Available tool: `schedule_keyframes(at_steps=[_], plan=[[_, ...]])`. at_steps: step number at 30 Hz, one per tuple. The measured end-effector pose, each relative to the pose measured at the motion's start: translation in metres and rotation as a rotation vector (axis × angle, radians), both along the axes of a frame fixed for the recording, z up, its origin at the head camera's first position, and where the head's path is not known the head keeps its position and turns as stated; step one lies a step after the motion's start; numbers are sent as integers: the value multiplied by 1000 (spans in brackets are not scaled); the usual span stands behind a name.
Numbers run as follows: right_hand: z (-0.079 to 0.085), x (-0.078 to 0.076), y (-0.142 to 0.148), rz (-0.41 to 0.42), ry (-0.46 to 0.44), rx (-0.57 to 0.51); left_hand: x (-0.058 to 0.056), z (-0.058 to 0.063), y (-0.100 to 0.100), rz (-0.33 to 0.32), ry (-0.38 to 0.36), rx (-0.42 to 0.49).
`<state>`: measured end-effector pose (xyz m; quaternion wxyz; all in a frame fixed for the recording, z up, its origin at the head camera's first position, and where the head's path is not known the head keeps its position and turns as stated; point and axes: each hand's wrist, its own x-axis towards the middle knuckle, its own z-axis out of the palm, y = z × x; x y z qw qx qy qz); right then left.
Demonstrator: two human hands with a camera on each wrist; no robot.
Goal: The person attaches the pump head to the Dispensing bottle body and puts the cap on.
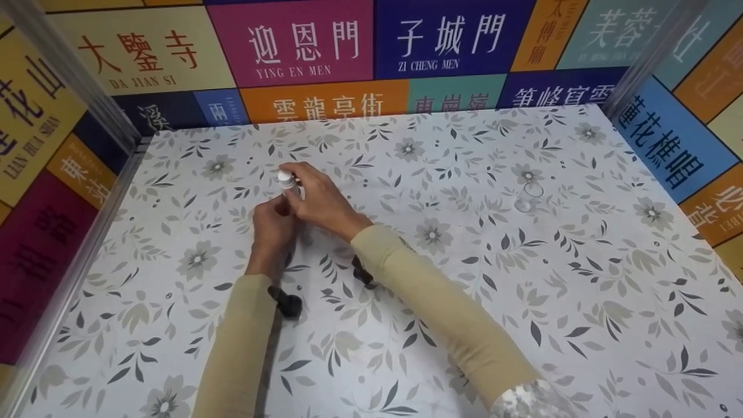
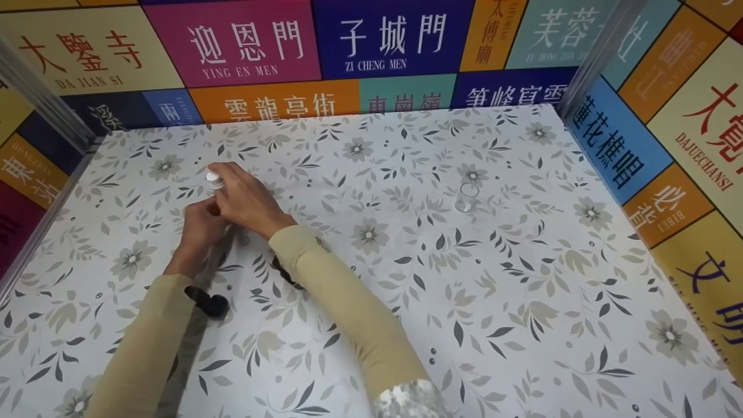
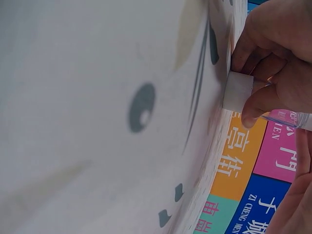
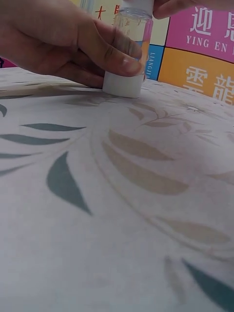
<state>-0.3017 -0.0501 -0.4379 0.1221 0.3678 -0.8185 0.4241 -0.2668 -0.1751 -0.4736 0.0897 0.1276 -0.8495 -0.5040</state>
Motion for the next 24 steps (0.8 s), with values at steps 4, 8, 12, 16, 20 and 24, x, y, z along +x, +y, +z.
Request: schedule_keyframes(at_steps=[4, 8, 12, 16, 20, 24], plan=[[2, -1, 1, -1, 26, -7, 1, -2, 1, 4, 57, -14], [2, -1, 2, 14, 65, -11, 1, -4, 1, 14, 110, 4], [0, -2, 2, 23, 49, -3, 1, -4, 1, 13, 108, 6], [-3, -2, 2, 27, 27, -10, 0, -3, 0, 3, 74, -31], [-5, -3, 2, 41, 27, -53, 0, -1, 0, 6, 20, -40], [-6, -2, 2, 56, -13, -87, -1, 1, 1, 12, 9, -26]])
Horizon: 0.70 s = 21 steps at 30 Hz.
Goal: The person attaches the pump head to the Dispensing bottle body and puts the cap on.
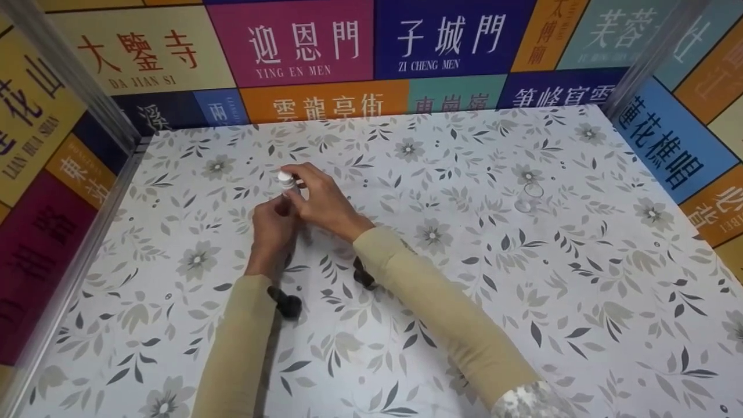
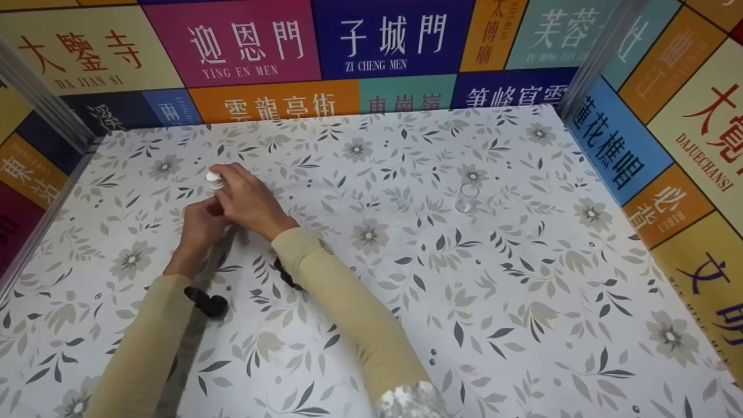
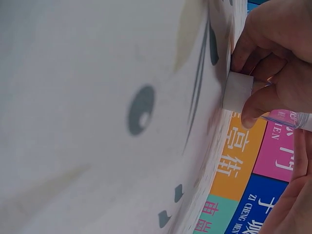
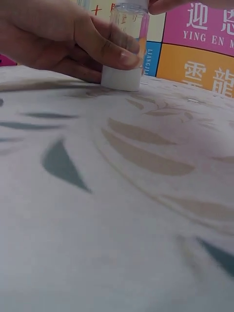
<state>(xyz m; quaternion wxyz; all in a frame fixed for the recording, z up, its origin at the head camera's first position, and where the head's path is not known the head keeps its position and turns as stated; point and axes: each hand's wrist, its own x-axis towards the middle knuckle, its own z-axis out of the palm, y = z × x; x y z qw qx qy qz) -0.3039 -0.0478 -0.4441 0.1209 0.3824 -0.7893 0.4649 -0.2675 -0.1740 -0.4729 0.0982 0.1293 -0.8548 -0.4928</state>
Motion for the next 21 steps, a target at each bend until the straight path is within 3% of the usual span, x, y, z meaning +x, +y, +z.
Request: schedule_keyframes(at_steps=[5, 12, 21], plan=[[3, 1, 1, -28, -47, 11, 1, 0, 1, -15, 6, 2], [8, 3, -4, -42, 21, 34, 2, 0, -1, -19, 91, -39], [7, 1, -2, -4, -2, 16, 0, -2, -1, -21, 47, -10]])
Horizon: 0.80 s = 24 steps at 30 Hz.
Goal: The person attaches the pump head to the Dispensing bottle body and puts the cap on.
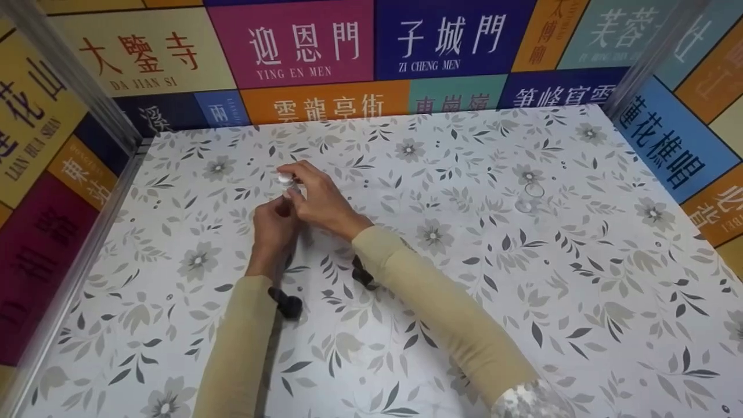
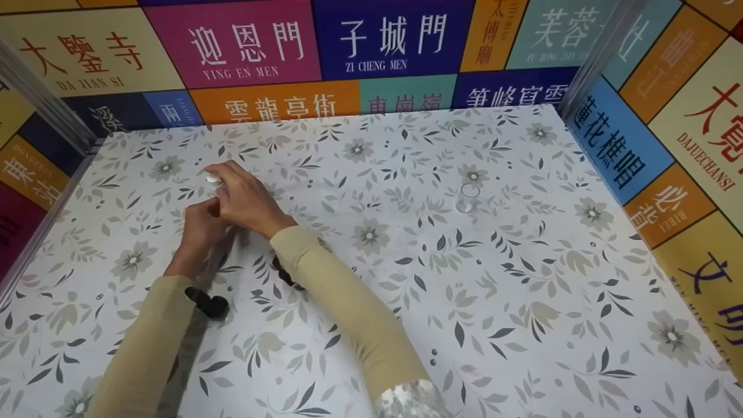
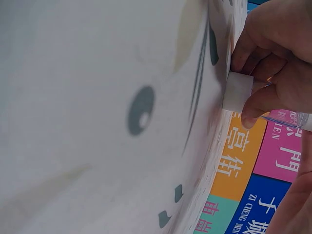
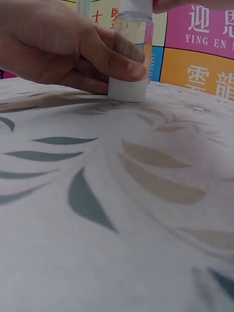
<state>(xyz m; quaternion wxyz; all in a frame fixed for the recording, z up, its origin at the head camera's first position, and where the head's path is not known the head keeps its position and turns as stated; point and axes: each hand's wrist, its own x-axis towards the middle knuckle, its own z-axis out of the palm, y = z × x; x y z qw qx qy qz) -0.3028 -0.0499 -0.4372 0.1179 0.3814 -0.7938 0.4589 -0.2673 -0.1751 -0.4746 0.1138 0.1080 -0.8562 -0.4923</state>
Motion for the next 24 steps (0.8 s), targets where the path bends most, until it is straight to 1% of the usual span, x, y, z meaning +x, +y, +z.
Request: schedule_keyframes(at_steps=[2, 10, 15, 18, 20, 21, 24], plan=[[0, -1, 1, 6, -1, 2, 0, 0, 0, 3, -24, 9], [-1, -2, 2, 4, -13, -11, 0, 2, 1, 10, -35, 58], [0, -3, 2, -4, -34, 0, 0, 1, 2, 17, -30, 54], [0, -2, 2, -28, -34, 18, 1, 0, 1, 17, -11, 55], [1, -2, 3, -41, -26, 25, 1, 0, 1, 7, 7, 38], [1, -2, 4, -40, -23, 24, 1, 0, 1, 2, 23, 24], [0, -3, 4, -22, -16, 21, 1, 0, 1, -7, 36, 2]])
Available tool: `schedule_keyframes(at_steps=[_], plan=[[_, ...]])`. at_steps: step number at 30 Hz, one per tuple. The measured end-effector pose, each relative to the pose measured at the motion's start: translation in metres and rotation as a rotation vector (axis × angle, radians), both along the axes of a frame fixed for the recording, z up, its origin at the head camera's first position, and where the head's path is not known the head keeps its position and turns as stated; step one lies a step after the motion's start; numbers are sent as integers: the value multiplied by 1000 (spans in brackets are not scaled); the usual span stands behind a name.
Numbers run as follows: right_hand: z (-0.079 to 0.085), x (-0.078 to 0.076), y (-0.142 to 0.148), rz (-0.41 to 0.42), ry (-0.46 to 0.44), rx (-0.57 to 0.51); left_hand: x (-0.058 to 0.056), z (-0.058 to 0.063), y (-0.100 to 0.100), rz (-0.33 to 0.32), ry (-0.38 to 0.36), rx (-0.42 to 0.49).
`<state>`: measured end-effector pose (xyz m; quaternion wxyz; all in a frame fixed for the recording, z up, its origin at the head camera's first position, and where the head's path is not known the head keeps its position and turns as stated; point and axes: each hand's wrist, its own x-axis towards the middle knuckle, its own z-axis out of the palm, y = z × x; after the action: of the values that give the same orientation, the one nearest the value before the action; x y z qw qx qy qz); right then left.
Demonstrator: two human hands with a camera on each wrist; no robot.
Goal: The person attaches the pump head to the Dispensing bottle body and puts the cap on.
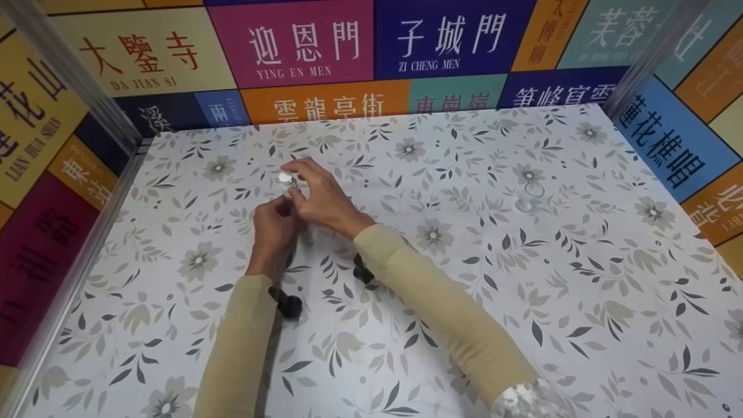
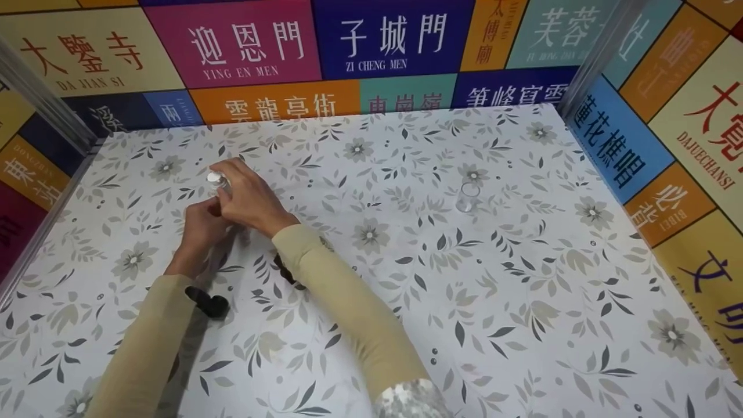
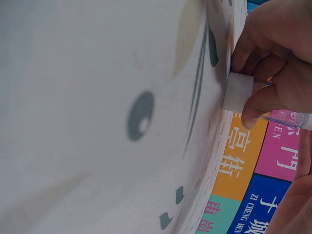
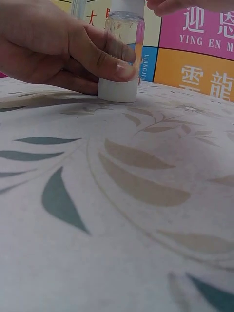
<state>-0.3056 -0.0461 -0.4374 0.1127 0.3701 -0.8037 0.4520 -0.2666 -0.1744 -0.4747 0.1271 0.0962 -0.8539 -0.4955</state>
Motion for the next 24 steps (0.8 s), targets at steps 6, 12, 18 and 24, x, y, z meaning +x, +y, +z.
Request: schedule_keyframes(at_steps=[6, 12, 18, 24], plan=[[-2, 2, -1, 13, -36, -26, 0, 0, 0, 10, -21, 34], [-3, 3, -2, -13, -31, -10, 0, -1, 0, 27, -48, 70], [-5, 3, -3, -66, -26, -3, 1, -2, 1, 25, -91, 100], [-2, 3, -5, -71, 22, -19, 0, -2, 0, 18, -36, 55]])
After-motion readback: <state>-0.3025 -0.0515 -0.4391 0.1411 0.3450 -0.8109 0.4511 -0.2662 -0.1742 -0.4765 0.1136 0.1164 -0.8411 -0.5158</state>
